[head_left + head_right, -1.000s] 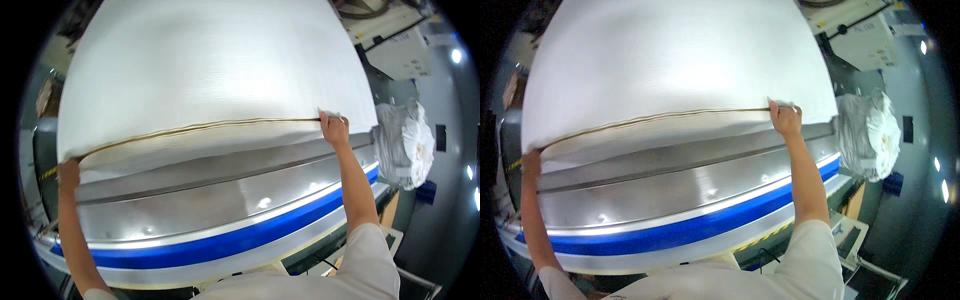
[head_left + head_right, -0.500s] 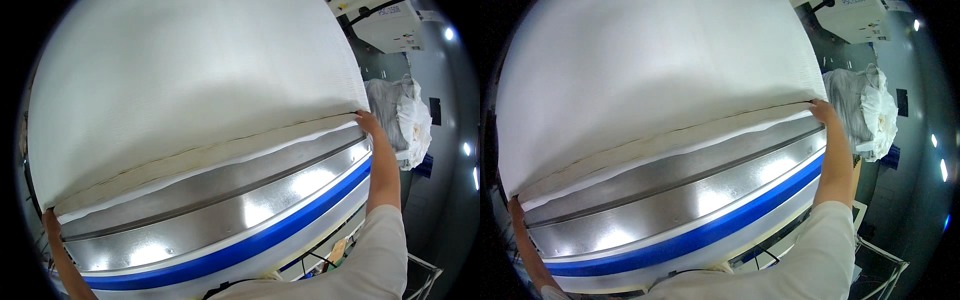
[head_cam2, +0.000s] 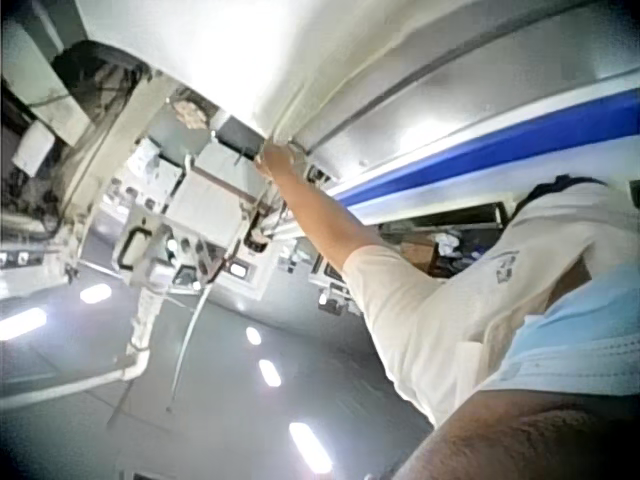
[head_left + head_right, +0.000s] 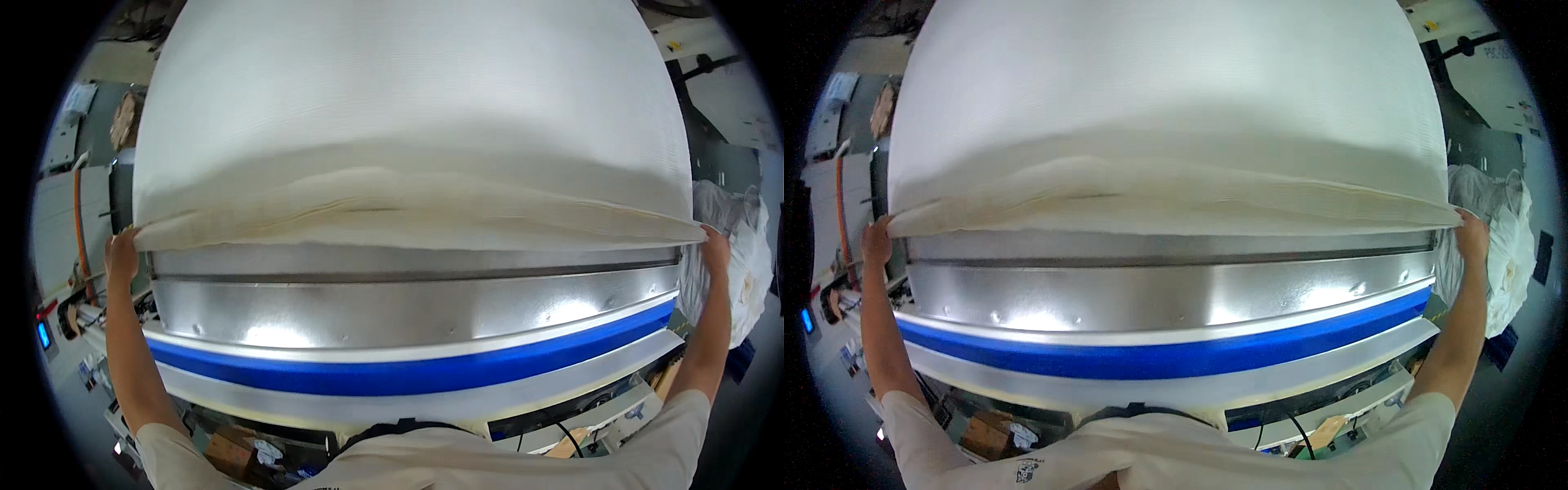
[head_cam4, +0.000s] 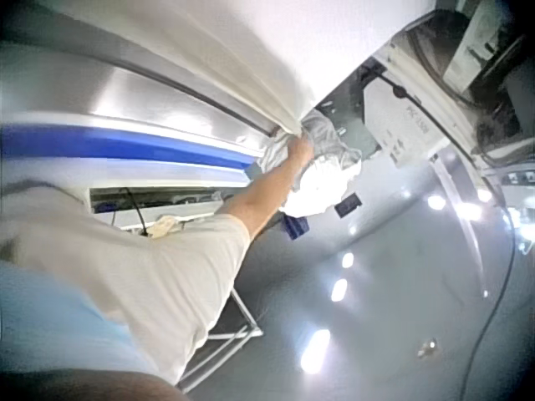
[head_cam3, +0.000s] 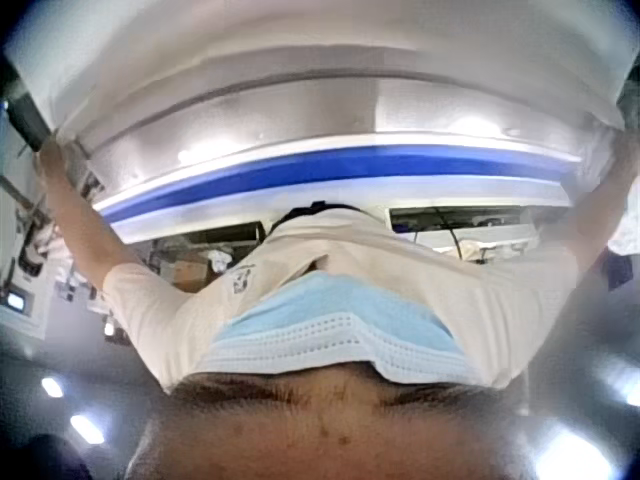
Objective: The person repeatedly lifts a large stack of white paper sheets from a metal tray, folds the leading edge, and places the stack back onto the tray. This action is performed continuously in a repetitive manner.
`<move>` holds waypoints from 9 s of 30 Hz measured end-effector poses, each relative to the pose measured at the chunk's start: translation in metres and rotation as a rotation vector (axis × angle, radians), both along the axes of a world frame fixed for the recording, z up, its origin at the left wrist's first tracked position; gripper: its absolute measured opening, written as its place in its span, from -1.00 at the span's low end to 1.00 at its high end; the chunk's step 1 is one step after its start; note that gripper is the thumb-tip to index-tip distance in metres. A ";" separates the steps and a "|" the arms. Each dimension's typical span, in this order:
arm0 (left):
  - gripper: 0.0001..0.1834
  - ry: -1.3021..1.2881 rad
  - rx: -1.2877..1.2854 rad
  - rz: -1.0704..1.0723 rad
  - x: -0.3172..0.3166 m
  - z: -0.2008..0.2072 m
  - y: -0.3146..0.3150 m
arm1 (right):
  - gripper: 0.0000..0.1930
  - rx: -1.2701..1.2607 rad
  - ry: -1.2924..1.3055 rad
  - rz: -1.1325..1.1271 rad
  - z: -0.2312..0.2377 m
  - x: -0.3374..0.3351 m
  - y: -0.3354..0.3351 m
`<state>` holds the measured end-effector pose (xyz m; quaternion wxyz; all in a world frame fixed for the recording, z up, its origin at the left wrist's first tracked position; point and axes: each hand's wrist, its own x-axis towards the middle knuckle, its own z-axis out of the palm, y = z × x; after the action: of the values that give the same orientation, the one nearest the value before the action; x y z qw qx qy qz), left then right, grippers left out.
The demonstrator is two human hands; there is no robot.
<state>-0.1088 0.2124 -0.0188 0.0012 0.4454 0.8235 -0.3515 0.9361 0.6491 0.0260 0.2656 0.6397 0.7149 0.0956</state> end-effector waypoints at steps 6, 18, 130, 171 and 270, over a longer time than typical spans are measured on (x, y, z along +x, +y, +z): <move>-0.65 -0.120 -0.047 -0.094 -0.015 0.060 -0.059 | -0.66 -0.112 0.070 0.103 0.038 0.056 -0.031; -0.69 -0.311 -0.819 0.029 0.077 -0.017 -0.223 | -0.80 -0.648 -0.420 0.156 -0.014 0.085 -0.185; -0.66 -0.386 0.844 -0.379 0.009 -0.046 -0.030 | -0.72 -0.395 1.103 0.817 -0.075 -0.859 -0.282; -0.60 -0.221 1.289 -0.170 0.019 -0.090 -0.041 | -0.78 -0.677 1.061 0.918 -0.081 -0.947 -0.275; -0.63 -0.167 -0.232 -0.121 0.018 0.055 -0.134 | -0.66 -0.216 -0.060 0.365 0.049 0.075 0.004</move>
<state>-0.0909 0.0781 0.0367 0.0999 0.5186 0.7462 -0.4053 1.0111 0.6527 0.0752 0.3323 0.4642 0.8167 0.0840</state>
